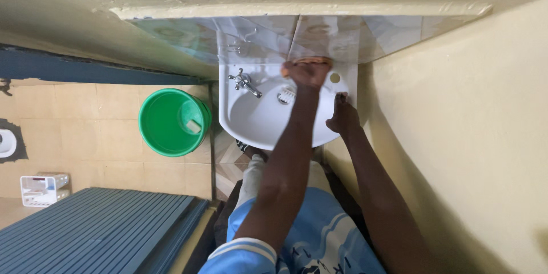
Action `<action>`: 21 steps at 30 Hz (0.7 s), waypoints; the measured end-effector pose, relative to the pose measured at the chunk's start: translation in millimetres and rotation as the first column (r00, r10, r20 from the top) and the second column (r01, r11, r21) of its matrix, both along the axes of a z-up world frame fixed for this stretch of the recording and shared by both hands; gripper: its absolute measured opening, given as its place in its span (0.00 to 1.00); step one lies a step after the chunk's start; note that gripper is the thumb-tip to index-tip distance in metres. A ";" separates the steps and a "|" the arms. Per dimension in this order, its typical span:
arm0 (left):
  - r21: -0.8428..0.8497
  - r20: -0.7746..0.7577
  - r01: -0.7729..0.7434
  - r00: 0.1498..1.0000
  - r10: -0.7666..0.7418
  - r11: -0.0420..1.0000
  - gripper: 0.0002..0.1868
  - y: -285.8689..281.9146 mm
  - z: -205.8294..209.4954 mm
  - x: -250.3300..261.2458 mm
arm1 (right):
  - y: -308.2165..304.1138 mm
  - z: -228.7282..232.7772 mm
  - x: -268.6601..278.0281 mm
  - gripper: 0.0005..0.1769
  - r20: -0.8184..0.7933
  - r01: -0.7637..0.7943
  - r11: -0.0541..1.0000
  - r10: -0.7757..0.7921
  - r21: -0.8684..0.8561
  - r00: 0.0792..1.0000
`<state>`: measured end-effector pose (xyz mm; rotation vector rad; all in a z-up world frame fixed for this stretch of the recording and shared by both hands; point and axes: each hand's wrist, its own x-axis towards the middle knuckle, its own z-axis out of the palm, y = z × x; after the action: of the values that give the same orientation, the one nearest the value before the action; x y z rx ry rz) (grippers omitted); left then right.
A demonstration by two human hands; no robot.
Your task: The person cleans a wall-mounted sink using a cloth. They wipe the sink basin, faucet, and surrounding tiled wall, then rinse the cloth under running water and wring it out before repeating the wiping process.
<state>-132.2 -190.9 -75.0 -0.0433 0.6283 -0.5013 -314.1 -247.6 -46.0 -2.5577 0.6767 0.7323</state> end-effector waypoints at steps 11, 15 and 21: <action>-0.079 0.116 -0.018 0.993 0.027 0.997 0.45 -0.6 67.5 0.7 | -4.9 -18.3 -3.0 0.64 -0.023 0.039 0.999 -0.038 0.028 0.999; 0.159 0.003 -0.037 0.999 0.037 0.987 0.43 53.4 31.7 30.2 | -1.9 -15.7 -8.4 0.66 0.050 -0.036 0.999 0.038 -0.040 0.998; -0.562 0.694 0.046 0.568 0.441 0.826 0.34 52.2 34.9 16.8 | -4.7 -29.2 0.3 0.66 -0.056 0.001 0.997 -0.005 -0.071 0.998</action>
<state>-115.4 -138.7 -40.2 -0.3949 -0.4586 -0.3882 -313.7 -252.3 -75.3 -2.6084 0.7371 0.7960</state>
